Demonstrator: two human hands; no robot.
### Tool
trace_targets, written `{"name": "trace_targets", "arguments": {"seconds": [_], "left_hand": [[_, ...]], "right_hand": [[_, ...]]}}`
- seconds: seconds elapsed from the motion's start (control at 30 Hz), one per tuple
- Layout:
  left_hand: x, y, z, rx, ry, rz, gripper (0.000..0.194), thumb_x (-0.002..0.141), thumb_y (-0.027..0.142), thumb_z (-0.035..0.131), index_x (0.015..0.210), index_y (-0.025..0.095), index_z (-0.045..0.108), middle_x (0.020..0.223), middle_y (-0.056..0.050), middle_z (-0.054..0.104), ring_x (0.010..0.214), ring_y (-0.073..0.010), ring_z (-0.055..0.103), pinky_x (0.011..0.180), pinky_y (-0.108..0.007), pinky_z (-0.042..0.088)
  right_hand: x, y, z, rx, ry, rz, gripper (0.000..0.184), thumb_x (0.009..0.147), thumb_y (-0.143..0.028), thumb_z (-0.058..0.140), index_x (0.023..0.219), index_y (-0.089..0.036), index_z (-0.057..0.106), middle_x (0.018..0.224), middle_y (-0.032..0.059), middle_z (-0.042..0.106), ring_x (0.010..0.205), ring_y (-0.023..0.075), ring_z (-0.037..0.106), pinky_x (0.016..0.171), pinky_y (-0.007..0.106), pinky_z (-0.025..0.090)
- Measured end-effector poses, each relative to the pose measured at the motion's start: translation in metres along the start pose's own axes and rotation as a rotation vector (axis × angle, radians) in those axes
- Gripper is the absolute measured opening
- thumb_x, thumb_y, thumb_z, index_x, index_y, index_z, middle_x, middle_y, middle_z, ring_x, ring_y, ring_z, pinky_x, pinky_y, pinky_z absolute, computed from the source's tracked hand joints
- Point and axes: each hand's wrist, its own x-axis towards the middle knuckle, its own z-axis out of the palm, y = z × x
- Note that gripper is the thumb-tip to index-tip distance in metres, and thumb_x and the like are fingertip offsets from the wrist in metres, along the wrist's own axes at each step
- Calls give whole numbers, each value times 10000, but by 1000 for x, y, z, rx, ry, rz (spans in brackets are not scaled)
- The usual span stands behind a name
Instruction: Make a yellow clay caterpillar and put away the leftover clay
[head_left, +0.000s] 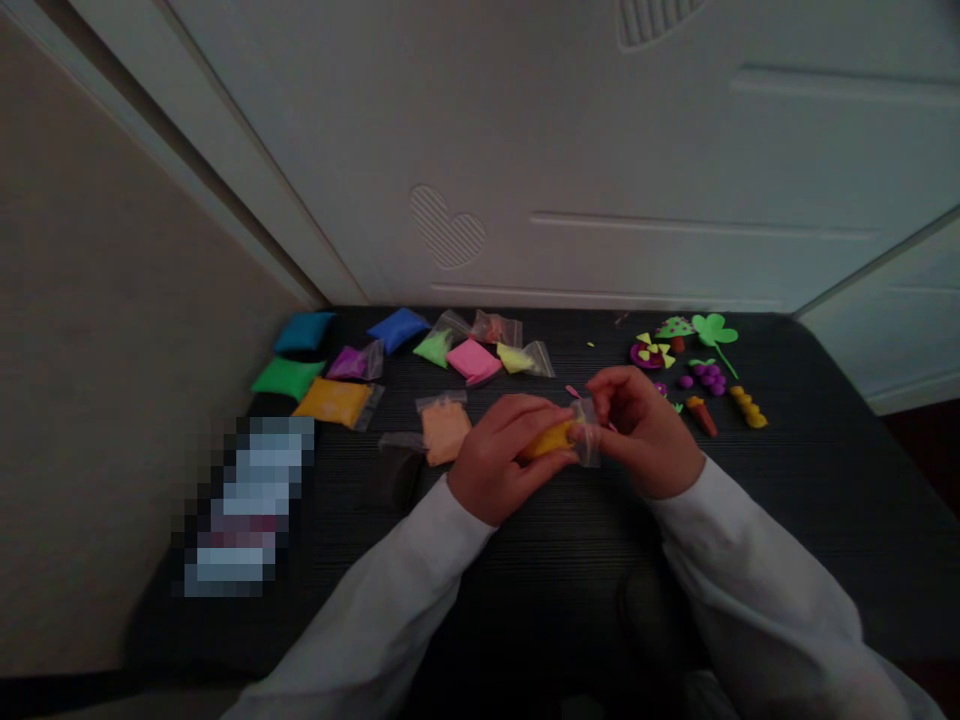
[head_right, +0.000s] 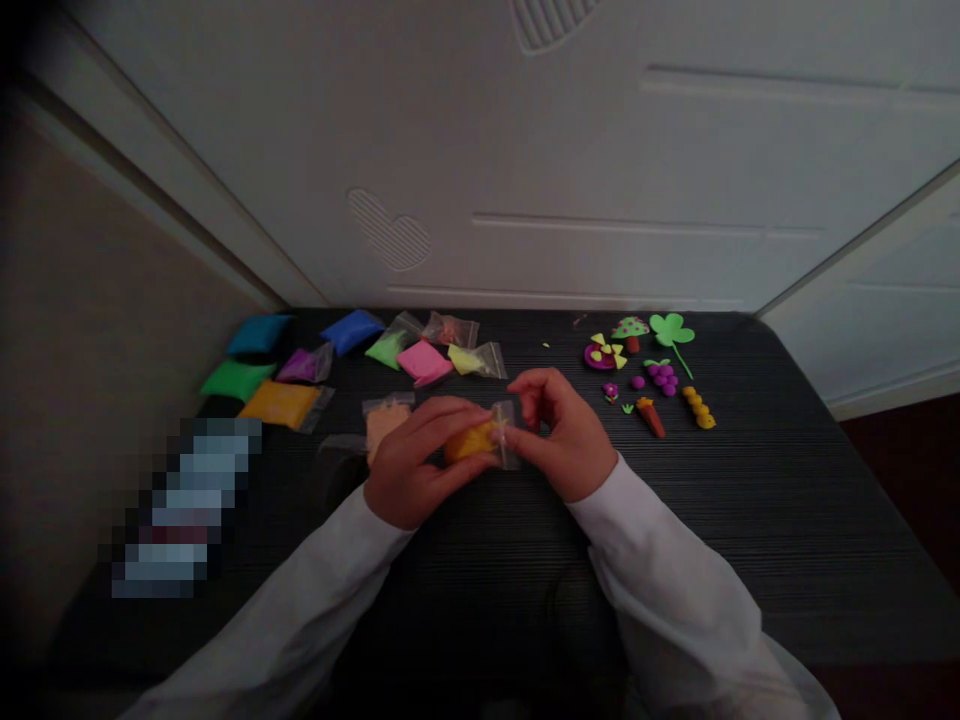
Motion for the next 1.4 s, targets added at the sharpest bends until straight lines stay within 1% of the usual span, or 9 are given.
{"name": "trace_targets", "arguments": {"seconds": [0.07,0.17,0.3,0.4,0.5,0.63,0.93,1.23,1.4], "left_hand": [[-1,0,0,-16,-2,16,362,700,238,667,1033,136,566,955,-80,612,902,-149,580,788,-279,499],[-2,0,1,-35,-12,57,363,706,219,661,1045,139,557,966,-85,607,914,-154,571,800,-294,501],[-3,0,3,-52,-25,114,375,703,209,664,1052,138,548,963,-85,604,920,-154,562,808,-291,500],[-3,2,3,-51,-19,116,378,704,215,664,1053,144,539,957,-80,600,917,-151,565,805,-283,501],[-2,2,3,-3,5,81,405,701,246,666,1067,148,522,982,-84,594,929,-157,563,819,-289,495],[-3,-1,4,96,-30,22,462,721,294,641,1117,123,473,1049,-112,584,988,-181,542,865,-325,473],[-8,-4,10,165,-112,90,418,782,290,565,1148,116,462,993,-98,586,929,-181,534,798,-312,491],[-9,-5,13,168,-111,94,409,784,221,556,1165,103,464,922,-88,601,868,-174,545,740,-297,502],[-5,2,9,133,-94,-47,397,751,276,598,1111,144,495,946,-74,608,882,-181,567,758,-313,487]], "right_hand": [[2,-1,-1,89,-49,106,404,600,-160,725,941,-219,516,727,-50,493,633,67,486,585,212,413],[3,-5,-3,234,-226,331,325,617,-205,718,891,-185,544,766,-21,584,655,70,548,606,212,441],[4,-7,-3,303,-339,485,265,601,-248,730,749,-155,531,585,-55,564,472,33,482,438,159,354],[3,-5,-2,335,-327,497,300,578,-254,747,722,-161,501,527,-79,535,407,22,427,396,154,313],[2,-3,-1,406,-319,478,316,577,-247,752,770,-172,513,582,-69,556,444,29,451,425,159,340],[0,-3,1,535,-320,431,275,642,-312,710,824,-186,547,605,-60,535,469,30,445,441,162,332],[-3,10,17,651,-264,466,305,614,-270,735,794,-182,504,630,-62,561,533,43,520,488,158,382],[-4,12,22,568,-274,461,308,606,-237,739,745,-175,471,612,-76,562,524,34,524,507,160,387],[-2,4,16,534,-238,434,299,626,-319,721,800,-179,521,658,-56,556,550,48,499,524,185,372]]}}
